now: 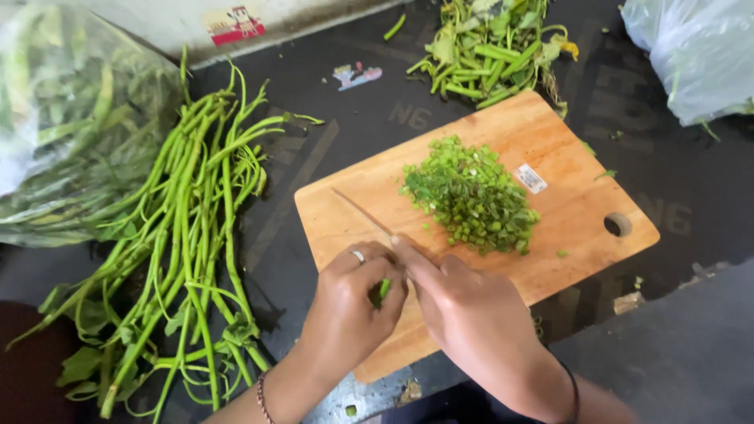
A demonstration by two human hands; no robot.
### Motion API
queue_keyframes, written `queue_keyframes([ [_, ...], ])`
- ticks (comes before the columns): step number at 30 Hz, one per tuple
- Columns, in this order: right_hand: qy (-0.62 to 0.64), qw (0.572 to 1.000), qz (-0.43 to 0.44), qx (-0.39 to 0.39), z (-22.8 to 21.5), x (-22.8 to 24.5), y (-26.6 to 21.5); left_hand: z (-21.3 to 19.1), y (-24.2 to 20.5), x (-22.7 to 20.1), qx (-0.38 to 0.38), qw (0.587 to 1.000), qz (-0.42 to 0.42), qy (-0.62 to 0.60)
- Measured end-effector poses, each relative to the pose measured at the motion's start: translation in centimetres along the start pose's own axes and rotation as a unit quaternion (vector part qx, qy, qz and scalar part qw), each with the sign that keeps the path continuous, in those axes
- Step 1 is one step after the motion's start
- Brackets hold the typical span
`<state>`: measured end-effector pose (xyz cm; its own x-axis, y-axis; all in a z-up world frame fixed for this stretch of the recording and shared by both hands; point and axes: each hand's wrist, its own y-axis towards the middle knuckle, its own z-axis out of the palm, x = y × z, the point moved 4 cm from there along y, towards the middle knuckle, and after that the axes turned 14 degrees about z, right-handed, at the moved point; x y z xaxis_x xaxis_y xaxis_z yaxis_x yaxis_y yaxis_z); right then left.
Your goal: The person chops green stalks on a wooden board with a knife, occasionally moving the chopped pieces into a pile. They continue picking up more stalks from a bunch and chopping them into small pieces.
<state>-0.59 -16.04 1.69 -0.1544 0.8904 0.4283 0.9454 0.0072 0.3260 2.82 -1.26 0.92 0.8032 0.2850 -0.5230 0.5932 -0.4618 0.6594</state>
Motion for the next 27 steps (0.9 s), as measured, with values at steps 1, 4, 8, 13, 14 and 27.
queue_keyframes([
  [1,0.0,1.0,-0.003,-0.004,-0.4,-0.4,-0.1,-0.1,0.1,0.1,-0.002,1.0,0.003,0.003],
  [4,0.042,0.999,0.009,0.006,-1.4,-1.5,-0.6,-0.1,0.1,0.4,-0.01,1.0,-0.006,-0.001],
  [8,0.08,0.995,0.062,0.008,-2.1,-2.7,-1.1,-0.2,0.1,0.4,-0.025,1.0,0.0,0.011],
  [13,0.103,0.993,0.054,0.002,-2.4,-3.0,-2.1,-0.3,0.3,0.3,-0.038,0.999,0.0,0.027],
  [14,0.096,0.994,0.052,0.009,-2.4,-2.9,-2.3,-0.3,0.4,0.3,-0.03,0.999,-0.017,0.034],
  [27,0.064,0.994,0.071,0.054,-2.7,-2.8,-3.1,-0.5,0.5,0.2,-0.026,0.999,-0.008,0.029],
])
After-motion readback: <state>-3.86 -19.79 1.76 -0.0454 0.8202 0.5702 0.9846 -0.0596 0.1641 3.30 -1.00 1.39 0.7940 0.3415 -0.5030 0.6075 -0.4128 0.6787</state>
